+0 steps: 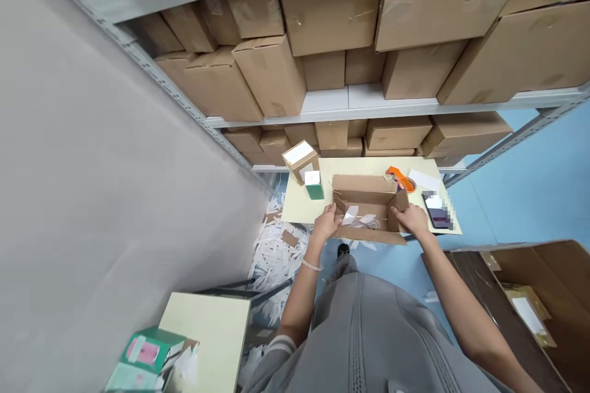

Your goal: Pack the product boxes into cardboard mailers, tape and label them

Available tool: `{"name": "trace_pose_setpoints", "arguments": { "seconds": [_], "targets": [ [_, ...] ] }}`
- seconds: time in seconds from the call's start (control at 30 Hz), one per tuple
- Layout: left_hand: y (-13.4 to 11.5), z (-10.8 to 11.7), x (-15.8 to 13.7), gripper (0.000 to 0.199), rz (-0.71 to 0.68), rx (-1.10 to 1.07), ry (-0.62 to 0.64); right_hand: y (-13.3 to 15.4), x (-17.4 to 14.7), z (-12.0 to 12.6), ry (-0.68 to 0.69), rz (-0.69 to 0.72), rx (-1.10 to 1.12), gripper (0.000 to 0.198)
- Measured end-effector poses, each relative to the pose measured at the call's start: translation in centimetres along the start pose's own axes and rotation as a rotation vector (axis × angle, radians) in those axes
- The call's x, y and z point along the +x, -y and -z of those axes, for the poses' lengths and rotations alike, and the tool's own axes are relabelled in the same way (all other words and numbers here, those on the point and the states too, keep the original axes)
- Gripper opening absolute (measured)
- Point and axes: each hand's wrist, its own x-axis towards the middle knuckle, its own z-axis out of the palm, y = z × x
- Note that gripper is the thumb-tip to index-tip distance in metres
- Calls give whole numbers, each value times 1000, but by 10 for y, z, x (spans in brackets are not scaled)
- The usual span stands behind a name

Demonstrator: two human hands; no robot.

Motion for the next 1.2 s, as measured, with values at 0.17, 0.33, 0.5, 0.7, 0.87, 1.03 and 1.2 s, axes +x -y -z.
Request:
{"name": "trace_pose_setpoints", "arguments": {
  "seconds": [0.17, 0.33, 0.5, 0.7, 0.87, 1.03, 1.2],
  "targets": [
    [-17, 6, 70, 69, 63, 26, 61, 14, 64, 11, 31, -37, -53, 53],
    [-28, 2, 109, 72, 122, 68, 125, 10, 99, 14, -7, -72, 91, 56],
    [-34, 6, 111, 79, 100, 160, 140, -8, 80, 19, -438, -78, 311, 52],
    [-51, 4, 119, 76, -64, 402, 61, 15, 41, 29, -462, 269, 314, 27],
    [-63, -14, 148, 53, -198, 490, 160, 45, 54, 16, -1, 493, 210, 35],
    [-65, -27, 171, 45, -132, 574, 215, 48, 64, -6, 143, 545, 4, 54],
    [-49, -32, 170, 43, -46, 592, 166, 20, 73, -19, -68, 379, -125, 83]
  ]
}}
